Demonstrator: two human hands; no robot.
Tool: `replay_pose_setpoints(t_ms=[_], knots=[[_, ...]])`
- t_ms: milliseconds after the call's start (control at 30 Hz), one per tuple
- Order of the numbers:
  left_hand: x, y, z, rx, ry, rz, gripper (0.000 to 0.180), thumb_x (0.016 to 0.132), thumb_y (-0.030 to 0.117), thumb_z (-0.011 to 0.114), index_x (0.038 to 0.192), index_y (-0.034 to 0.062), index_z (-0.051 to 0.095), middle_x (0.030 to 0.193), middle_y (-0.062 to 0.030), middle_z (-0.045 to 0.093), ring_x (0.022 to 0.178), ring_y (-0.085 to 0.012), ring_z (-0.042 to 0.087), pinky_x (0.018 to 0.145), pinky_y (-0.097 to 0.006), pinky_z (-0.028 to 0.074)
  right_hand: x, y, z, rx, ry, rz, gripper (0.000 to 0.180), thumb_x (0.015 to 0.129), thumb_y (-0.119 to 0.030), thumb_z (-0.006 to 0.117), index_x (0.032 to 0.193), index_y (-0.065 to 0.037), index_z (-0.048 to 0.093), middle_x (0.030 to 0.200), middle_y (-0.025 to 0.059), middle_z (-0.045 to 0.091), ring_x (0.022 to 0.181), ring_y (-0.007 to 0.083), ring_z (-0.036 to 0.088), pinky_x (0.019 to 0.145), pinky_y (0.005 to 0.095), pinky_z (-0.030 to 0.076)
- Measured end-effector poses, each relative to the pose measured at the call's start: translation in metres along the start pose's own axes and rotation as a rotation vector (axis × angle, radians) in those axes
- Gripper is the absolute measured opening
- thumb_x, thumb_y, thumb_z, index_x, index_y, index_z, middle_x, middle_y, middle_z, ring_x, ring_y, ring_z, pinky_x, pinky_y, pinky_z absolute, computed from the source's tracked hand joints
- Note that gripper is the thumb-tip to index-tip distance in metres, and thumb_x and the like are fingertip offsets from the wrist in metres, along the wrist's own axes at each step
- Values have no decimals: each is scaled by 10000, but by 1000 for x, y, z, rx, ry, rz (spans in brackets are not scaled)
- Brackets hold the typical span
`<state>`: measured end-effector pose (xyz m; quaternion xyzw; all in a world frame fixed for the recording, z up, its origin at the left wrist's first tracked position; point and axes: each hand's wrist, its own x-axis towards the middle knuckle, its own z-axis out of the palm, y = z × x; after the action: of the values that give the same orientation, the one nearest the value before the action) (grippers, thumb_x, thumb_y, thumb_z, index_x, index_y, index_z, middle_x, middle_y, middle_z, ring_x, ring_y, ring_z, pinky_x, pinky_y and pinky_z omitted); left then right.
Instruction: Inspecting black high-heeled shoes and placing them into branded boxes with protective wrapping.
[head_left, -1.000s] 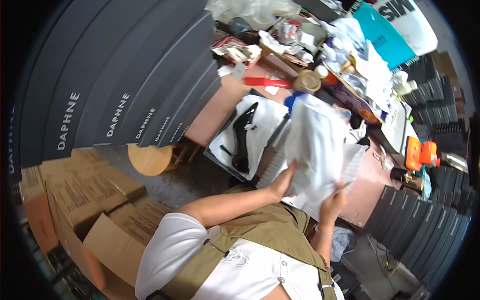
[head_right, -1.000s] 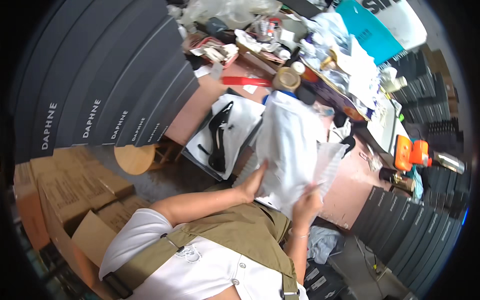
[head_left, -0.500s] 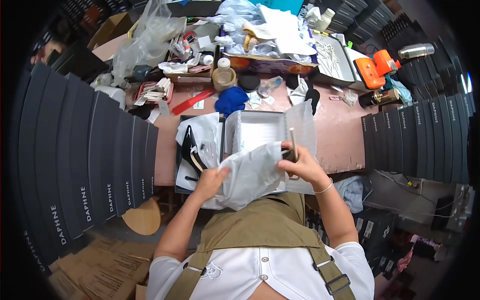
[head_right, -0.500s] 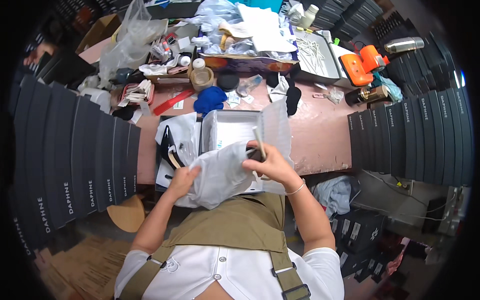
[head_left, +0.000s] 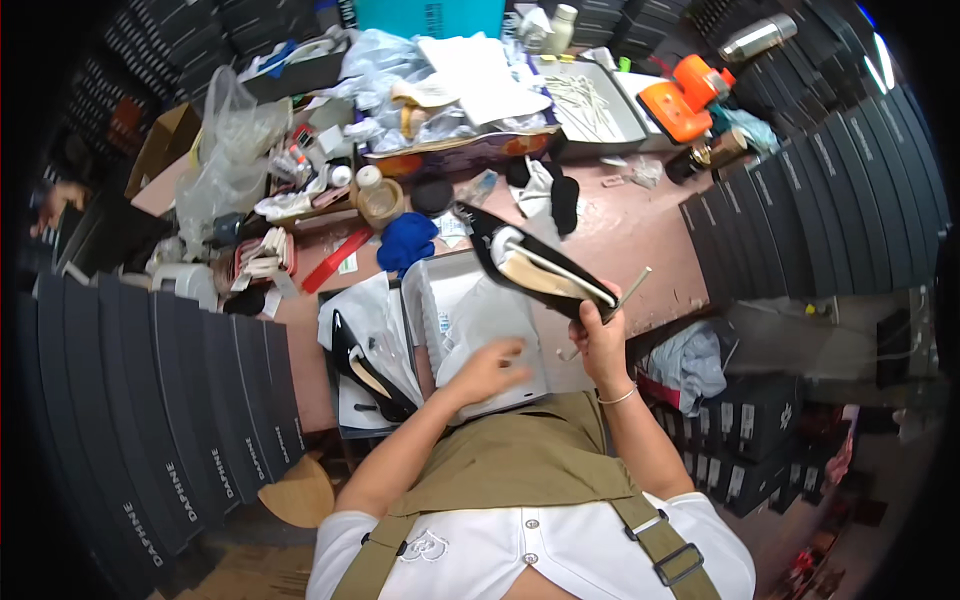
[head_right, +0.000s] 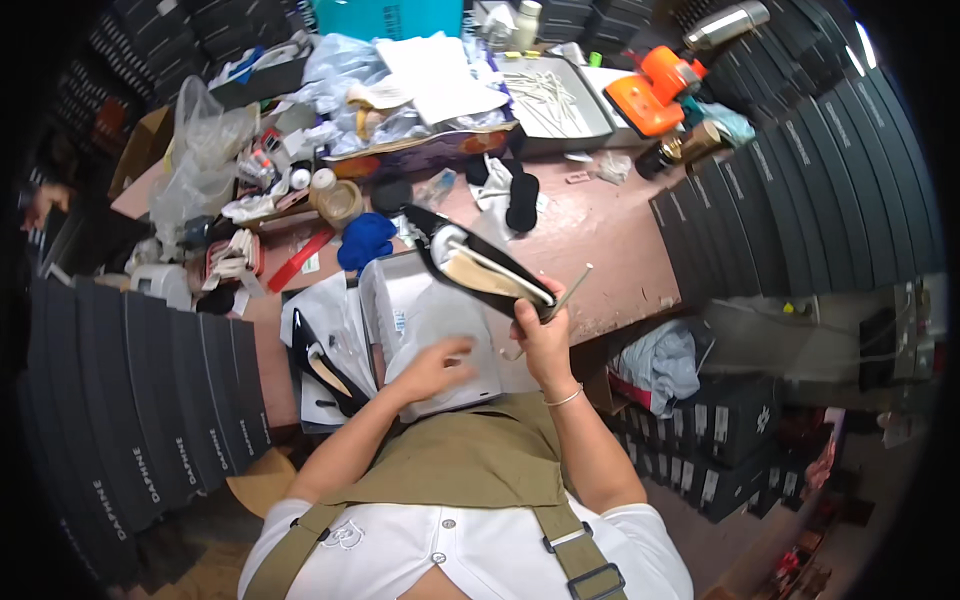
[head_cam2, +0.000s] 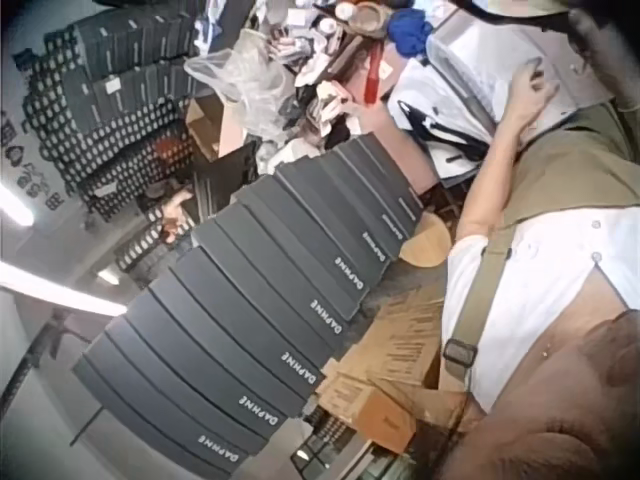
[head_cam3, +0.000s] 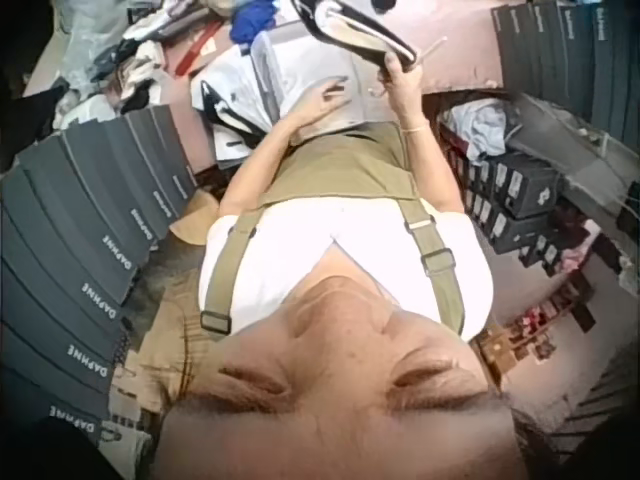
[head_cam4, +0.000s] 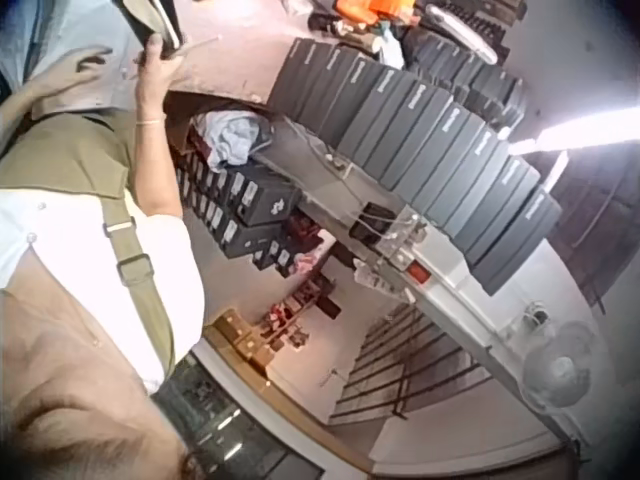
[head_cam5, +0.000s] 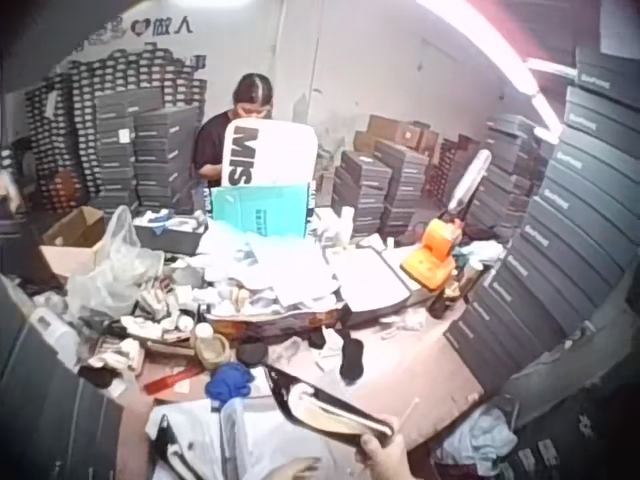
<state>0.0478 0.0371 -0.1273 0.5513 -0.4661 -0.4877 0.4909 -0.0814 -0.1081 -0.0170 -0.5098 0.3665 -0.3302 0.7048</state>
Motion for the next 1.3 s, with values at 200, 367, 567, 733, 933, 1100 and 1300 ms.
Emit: replay_pose_setpoints(t_ms=[200,367,567,733,933,1100,1300], knots=[[11,57,-33,-1310,724,-75,658,835,616,554,1137,32,569,1091,-157,616,1016,-286,585,930,-416,457,-30,-10,-4,-426,-652,305,516,787,-244,673,1237,-55,506,1089,86,553,714,126,571,609,253,471],[-8,61,-14,-888,707,-103,489,874,424,637,1169,47,536,1088,-81,590,990,-187,574,881,-357,482,-23,-6,16,-795,-629,-176,265,863,-259,618,944,-7,621,880,151,583,793,323,577,723,384,458],[19,64,-36,-533,793,3,483,878,314,668,1224,13,517,1094,-52,600,968,-147,573,853,-255,457,-1,-22,5,-963,-857,86,210,879,-204,554,890,3,589,858,228,580,827,409,572,752,440,451],[17,68,-56,-1314,626,-231,749,876,643,435,1231,-13,508,1132,-196,602,1041,-363,587,928,-483,464,137,-104,-3,-1245,-519,-539,112,879,-83,500,955,-23,557,898,215,583,848,402,565,737,456,463],[22,55,-34,-1492,597,-282,765,892,631,378,1269,-29,467,1160,-298,565,1056,-409,574,945,-513,447,218,-94,44,-1145,-301,-808,427,793,-132,676,1179,-23,529,1010,194,592,939,352,585,782,414,483],[13,58,-26,-1500,712,-327,659,930,559,414,1313,23,441,1303,-189,510,1174,-318,519,1016,-461,399,89,4,90,-1265,-964,-830,226,734,-207,685,860,-71,556,824,99,568,767,265,621,660,374,495],[-19,73,14,-1427,793,-302,569,970,478,402,1347,52,403,1376,-109,447,1289,-254,401,1074,-427,318,53,53,86,-1232,-939,-911,153,696,-183,644,756,-63,572,716,92,562,625,240,623,556,350,490]])
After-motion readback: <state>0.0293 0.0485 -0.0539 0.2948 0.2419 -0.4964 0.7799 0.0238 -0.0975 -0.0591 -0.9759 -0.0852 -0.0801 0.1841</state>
